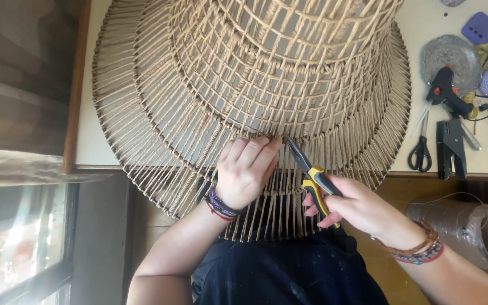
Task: Weaving wicker strands into a lampshade frame and trimming the excess with pliers.
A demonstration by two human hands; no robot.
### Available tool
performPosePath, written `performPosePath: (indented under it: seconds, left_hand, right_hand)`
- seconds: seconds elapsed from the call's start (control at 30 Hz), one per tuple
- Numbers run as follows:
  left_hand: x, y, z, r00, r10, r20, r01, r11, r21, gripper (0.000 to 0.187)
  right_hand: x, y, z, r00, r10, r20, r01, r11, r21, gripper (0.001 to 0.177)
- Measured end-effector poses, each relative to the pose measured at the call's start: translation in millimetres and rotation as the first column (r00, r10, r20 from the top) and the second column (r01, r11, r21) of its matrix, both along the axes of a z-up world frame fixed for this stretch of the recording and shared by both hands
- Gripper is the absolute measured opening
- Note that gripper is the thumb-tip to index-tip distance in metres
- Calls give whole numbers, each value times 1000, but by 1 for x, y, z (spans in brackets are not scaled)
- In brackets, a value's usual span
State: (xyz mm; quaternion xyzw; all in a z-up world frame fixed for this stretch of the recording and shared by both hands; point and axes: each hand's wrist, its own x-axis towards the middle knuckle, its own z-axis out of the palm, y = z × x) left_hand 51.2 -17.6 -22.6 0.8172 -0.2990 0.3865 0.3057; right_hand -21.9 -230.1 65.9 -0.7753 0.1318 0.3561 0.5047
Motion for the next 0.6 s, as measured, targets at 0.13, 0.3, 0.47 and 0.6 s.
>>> performPosePath:
  seconds: [0.13,0.3,0.47,0.6]
  left_hand:
    - [-2,2,10,999,-24,-45,24,1000,15,9]
    - [3,-2,9,991,-79,-106,78,997,-12,7]
    - [5,-4,-4,991,-87,-101,78,993,-91,9]
    - [8,-6,-15,991,-117,-68,107,986,-130,12]
  right_hand:
    - [12,7,18,961,-162,-224,156,987,-41,51]
    - [4,-3,1,957,-218,-193,248,958,148,46]
    - [23,-6,15,962,-120,-243,114,993,-39,51]
    - [41,-10,33,946,-32,-321,-16,989,-146,49]
